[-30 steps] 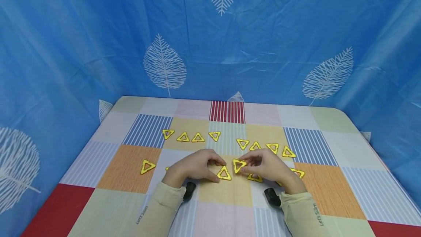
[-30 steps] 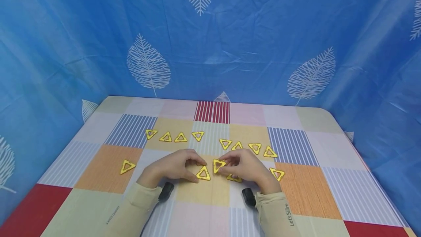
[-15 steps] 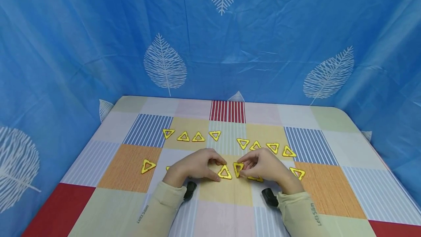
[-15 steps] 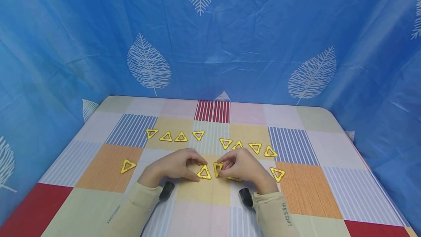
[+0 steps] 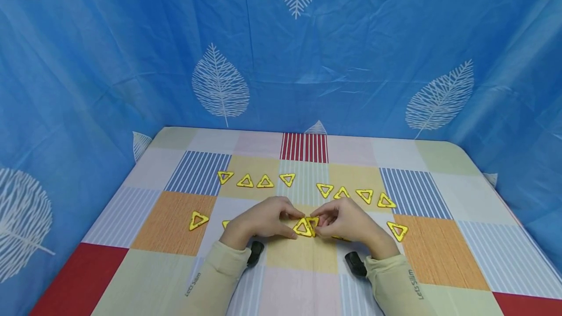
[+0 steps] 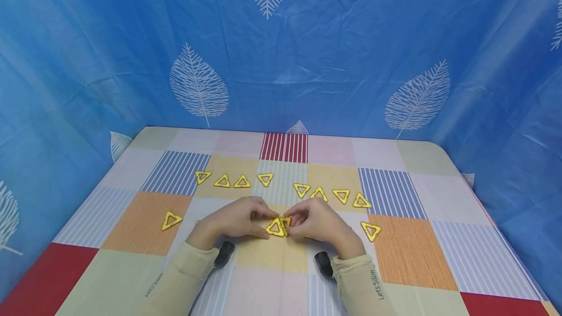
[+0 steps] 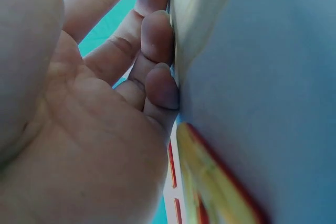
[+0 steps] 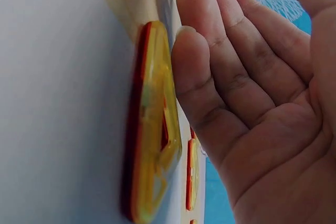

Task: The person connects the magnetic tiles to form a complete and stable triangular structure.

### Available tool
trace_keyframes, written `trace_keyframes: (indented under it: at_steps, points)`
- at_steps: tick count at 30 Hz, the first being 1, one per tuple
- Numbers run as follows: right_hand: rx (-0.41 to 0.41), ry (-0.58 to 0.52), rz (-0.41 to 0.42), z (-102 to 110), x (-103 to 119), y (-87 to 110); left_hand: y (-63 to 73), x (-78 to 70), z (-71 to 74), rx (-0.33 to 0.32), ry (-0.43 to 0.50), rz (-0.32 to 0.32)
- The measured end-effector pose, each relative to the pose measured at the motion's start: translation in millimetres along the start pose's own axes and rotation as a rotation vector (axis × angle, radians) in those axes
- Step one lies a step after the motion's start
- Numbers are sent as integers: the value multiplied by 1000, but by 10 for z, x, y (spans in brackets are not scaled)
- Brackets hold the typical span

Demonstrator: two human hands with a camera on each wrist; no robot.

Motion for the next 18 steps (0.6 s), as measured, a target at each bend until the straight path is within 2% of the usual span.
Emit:
trace_keyframes:
  at_steps: [7, 18]
  points:
    - [44, -5, 16, -44, -7, -3, -11, 27, -14, -9, -3, 14]
    - [17, 25, 32, -88, 14, -21, -4, 22, -11, -20, -13, 20]
Point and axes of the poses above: each hand's wrist, its own y-axis away from the middle knuckle, its own z-axis out of the back of the hand, x = y × z, the point moved 8 cm from there along -y, towards the middle knuckle, and after that the axes turned 14 degrees about -x, right-handed, at the moved point
